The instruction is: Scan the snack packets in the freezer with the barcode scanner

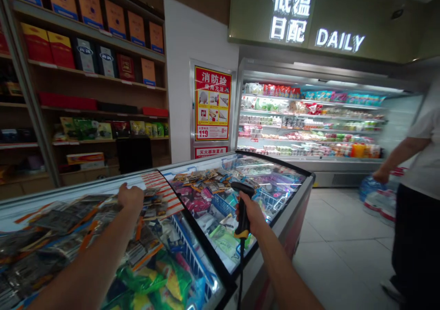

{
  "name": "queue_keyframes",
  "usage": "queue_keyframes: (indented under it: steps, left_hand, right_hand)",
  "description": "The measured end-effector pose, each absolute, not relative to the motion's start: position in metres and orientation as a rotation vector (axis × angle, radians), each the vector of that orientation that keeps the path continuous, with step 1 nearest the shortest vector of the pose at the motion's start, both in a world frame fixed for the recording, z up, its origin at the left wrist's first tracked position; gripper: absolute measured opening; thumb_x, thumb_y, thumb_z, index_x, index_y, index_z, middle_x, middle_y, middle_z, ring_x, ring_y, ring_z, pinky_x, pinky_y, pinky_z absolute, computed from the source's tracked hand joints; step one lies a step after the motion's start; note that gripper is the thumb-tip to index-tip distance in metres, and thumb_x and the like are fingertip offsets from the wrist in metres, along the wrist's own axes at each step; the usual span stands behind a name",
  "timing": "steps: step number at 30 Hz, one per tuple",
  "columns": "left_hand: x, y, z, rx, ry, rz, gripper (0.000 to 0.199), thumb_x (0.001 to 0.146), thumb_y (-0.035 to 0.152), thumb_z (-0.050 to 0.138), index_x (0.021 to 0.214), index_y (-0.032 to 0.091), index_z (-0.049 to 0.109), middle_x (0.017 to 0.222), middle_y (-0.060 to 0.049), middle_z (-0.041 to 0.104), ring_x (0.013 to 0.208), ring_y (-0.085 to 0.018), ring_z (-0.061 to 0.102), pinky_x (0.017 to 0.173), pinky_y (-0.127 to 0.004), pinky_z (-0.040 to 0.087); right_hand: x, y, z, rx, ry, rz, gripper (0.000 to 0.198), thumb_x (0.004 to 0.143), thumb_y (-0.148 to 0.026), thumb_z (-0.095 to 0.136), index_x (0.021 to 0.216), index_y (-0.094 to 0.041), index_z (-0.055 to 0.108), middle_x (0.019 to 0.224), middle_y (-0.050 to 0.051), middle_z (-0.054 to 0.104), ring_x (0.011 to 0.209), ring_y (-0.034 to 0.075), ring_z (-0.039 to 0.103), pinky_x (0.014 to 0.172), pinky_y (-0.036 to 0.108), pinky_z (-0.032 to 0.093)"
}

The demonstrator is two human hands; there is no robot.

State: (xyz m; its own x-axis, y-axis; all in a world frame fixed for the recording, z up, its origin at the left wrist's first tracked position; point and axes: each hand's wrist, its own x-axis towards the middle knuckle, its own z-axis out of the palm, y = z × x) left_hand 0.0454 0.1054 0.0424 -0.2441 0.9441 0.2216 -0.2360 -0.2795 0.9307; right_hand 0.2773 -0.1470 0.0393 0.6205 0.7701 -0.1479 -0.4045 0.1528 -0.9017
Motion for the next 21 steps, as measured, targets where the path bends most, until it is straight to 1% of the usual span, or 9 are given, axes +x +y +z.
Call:
queue_keyframes:
  steps: [3,4,6,10,15,18,21]
  left_hand:
    - [0.065,0.095,0.053,1.228,1.260,1.792,0.041,0.077,0.026,0.048,0.116,0.017,0.042,0.125,-0.009,0.037,0.111,-0.025,0.037,0.088,-0.048,0.032]
    - [0.077,0.091,0.055,1.310,1.292,1.793,0.041,0.077,0.025,0.048,0.116,0.016,0.042,0.126,-0.009,0.036,0.113,-0.025,0.035,0.090,-0.049,0.029]
    - [0.107,0.081,0.056,1.493,1.295,1.736,0.038,0.076,0.022,0.049,0.113,0.015,0.044,0.122,-0.010,0.041,0.115,-0.025,0.033,0.092,-0.050,0.027]
    - [0.185,0.050,0.038,1.844,1.170,1.462,0.033,0.076,0.023,0.049,0.107,0.013,0.049,0.117,-0.009,0.047,0.111,-0.022,0.038,0.091,-0.046,0.030]
    - [0.274,0.007,0.000,2.120,0.988,1.001,0.026,0.076,0.028,0.049,0.097,0.012,0.054,0.104,-0.007,0.055,0.097,-0.018,0.050,0.083,-0.042,0.038]
    - [0.308,-0.006,-0.014,2.185,0.947,0.790,0.024,0.076,0.028,0.050,0.093,0.012,0.055,0.099,-0.006,0.057,0.093,-0.017,0.052,0.081,-0.040,0.039]
    - [0.324,-0.005,-0.016,2.181,0.970,0.633,0.023,0.075,0.029,0.050,0.090,0.012,0.056,0.094,-0.006,0.058,0.089,-0.016,0.053,0.078,-0.038,0.041]
  right_hand:
    - [0.293,-0.155,0.039,-1.184,-0.344,0.799,0.030,0.061,-0.044,0.058,0.067,-0.017,0.049,0.045,-0.004,0.048,0.035,0.008,0.044,0.032,0.021,0.036]
    - [0.298,-0.157,0.039,-1.199,-0.330,0.775,0.030,0.062,-0.044,0.058,0.067,-0.016,0.049,0.045,-0.004,0.048,0.035,0.008,0.044,0.032,0.021,0.036]
    - [0.308,-0.163,0.038,-1.218,-0.311,0.734,0.029,0.062,-0.044,0.058,0.068,-0.016,0.049,0.045,-0.004,0.048,0.035,0.008,0.044,0.032,0.021,0.036]
    - [0.326,-0.175,0.036,-1.215,-0.296,0.683,0.030,0.061,-0.044,0.059,0.069,-0.016,0.049,0.044,-0.004,0.047,0.034,0.008,0.044,0.031,0.020,0.035]
    - [0.345,-0.188,0.030,-1.213,-0.257,0.669,0.029,0.061,-0.042,0.059,0.069,-0.016,0.048,0.045,-0.004,0.047,0.035,0.008,0.044,0.032,0.019,0.035]
    - [0.357,-0.195,0.025,-1.228,-0.255,0.663,0.030,0.063,-0.044,0.057,0.070,-0.016,0.049,0.046,-0.004,0.048,0.035,0.008,0.044,0.031,0.020,0.035]
    - [0.368,-0.200,0.022,-1.226,-0.253,0.670,0.031,0.063,-0.044,0.056,0.072,-0.015,0.049,0.046,-0.003,0.049,0.035,0.009,0.045,0.032,0.021,0.035]
